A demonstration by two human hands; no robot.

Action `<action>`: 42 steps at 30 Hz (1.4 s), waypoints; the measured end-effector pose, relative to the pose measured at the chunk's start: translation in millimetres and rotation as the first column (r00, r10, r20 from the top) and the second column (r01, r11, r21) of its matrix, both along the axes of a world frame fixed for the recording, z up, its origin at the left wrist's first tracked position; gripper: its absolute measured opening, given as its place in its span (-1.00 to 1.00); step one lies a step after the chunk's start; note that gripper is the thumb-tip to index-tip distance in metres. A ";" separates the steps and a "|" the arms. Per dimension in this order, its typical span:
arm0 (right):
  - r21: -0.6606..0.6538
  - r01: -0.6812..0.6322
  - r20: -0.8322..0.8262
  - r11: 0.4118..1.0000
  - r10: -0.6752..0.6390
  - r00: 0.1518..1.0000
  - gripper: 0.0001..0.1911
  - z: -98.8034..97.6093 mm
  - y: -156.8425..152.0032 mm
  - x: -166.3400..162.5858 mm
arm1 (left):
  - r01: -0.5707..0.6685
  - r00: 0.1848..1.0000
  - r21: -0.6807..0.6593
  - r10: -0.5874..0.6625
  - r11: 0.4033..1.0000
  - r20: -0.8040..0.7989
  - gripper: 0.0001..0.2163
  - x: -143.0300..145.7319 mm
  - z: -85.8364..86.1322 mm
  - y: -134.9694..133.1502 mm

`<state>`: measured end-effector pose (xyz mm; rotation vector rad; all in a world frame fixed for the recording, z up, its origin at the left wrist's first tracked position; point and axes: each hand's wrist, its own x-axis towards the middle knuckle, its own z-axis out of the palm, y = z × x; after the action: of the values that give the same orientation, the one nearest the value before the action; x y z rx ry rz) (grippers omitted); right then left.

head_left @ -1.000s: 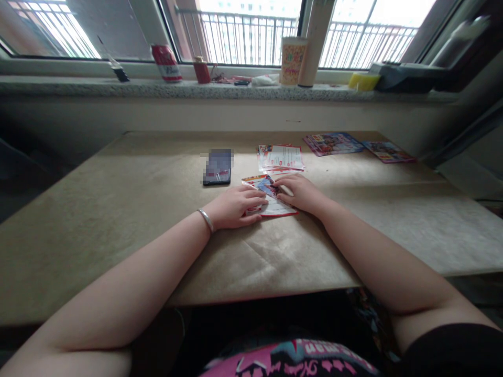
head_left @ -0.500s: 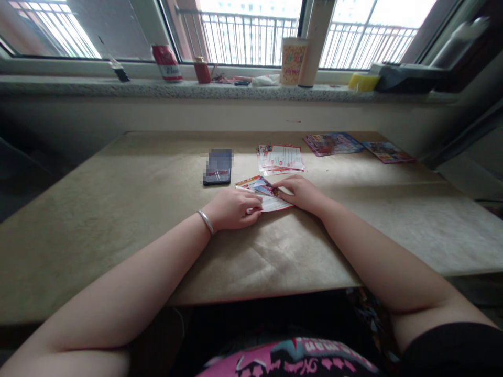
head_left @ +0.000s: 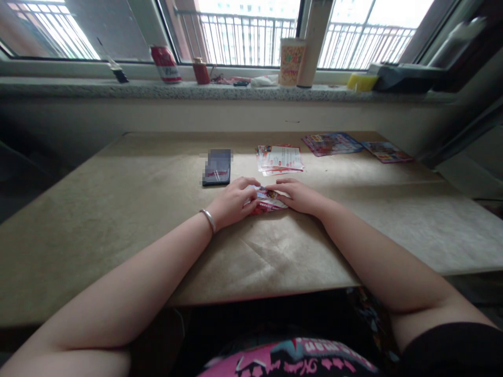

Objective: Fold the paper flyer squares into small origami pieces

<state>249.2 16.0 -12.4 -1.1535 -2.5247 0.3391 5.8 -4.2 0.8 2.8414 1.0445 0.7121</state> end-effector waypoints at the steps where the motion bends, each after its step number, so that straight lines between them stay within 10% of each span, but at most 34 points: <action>1: 0.000 -0.008 -0.018 1.000 0.008 1.000 -0.59 -0.3 0.0 -0.3 | -0.004 1.000 -0.038 0.004 0.999 -0.003 -0.82 -0.2 -0.5 0.5; 9: 0.026 -0.091 -0.243 0.995 0.095 0.965 -0.83 9.1 -3.2 -1.1 | -0.085 0.994 -0.193 0.070 0.978 -0.088 -0.86 -0.2 -3.1 3.5; 18: 0.047 -0.160 -0.099 0.986 0.164 0.982 -0.86 11.2 -7.7 -2.0 | -0.167 0.983 -0.104 0.157 0.980 -0.099 -0.88 -3.4 -4.7 7.5; 42: 0.229 0.122 0.265 0.966 -0.182 0.947 -0.73 22.5 -18.0 -9.9 | 0.008 0.988 0.086 0.005 0.996 -0.152 -0.72 -7.8 -6.9 5.1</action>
<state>239.3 -2.0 10.2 -1.3850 -2.6071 -0.1439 -2.0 0.9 -6.1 3.0118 1.0543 0.5617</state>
